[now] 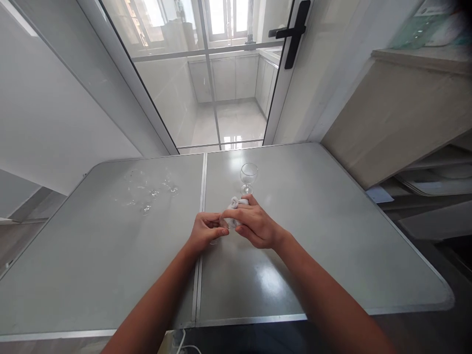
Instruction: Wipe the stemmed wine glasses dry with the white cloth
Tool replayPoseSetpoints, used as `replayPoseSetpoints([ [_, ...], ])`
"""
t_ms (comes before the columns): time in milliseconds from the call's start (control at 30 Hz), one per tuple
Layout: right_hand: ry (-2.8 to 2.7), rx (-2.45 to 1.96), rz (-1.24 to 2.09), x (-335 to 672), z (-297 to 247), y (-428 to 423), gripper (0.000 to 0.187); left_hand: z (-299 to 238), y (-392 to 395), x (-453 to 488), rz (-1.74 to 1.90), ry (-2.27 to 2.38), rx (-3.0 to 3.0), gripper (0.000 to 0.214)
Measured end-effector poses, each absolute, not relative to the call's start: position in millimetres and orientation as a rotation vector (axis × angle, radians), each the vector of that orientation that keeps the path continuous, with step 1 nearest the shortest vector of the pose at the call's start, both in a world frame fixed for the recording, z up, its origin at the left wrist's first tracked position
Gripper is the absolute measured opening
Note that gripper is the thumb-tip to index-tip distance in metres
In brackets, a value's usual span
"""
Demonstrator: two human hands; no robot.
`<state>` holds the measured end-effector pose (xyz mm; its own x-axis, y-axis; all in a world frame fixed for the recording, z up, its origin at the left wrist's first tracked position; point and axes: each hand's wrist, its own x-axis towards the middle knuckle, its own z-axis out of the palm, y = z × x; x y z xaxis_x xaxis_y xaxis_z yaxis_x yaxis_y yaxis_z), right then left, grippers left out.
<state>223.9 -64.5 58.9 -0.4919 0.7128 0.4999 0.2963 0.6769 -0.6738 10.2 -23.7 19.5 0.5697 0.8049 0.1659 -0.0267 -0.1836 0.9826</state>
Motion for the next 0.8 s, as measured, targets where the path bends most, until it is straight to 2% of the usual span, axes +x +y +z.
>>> replayPoseSetpoints([
  [100, -1.927, -0.839, 0.777, 217.4, 64.8, -66.4, 0.043, 16.2, -25.5, 9.8, 0.997, 0.759, 1.78, 0.041],
  [167, -1.759, -0.926, 0.987, 213.7, 72.2, -67.9, 0.042, 12.2, -27.1, 9.8, 1.184, 0.922, 2.022, 0.038],
  [233, -1.578, -0.997, 1.204, 211.6, 79.0, -68.7, 0.045, 7.4, -27.5, 9.6, 1.314, 1.075, 2.266, 0.044],
  [400, -1.24, -1.098, 1.479, 211.3, 82.3, -66.6, 0.056, 0.4, -27.8, 11.4, 1.24, 1.177, 2.531, 0.043],
  [500, -1.335, -1.094, 1.42, 213.2, 76.6, -64.4, 0.053, 4.7, -30.5, 14.3, 1.153, 1.147, 2.279, 0.044],
  [633, -1.675, -1.041, 1.232, 218.4, 70.2, -63.2, 0.053, 18.4, -29.7, 14.5, 0.839, 0.972, 1.767, 0.033],
  [800, -2.1, -0.832, 0.757, 221.9, 64.8, -62.5, 0.055, 27.3, -21.1, 7.9, 0.487, 0.701, 1.342, 0.048],
])
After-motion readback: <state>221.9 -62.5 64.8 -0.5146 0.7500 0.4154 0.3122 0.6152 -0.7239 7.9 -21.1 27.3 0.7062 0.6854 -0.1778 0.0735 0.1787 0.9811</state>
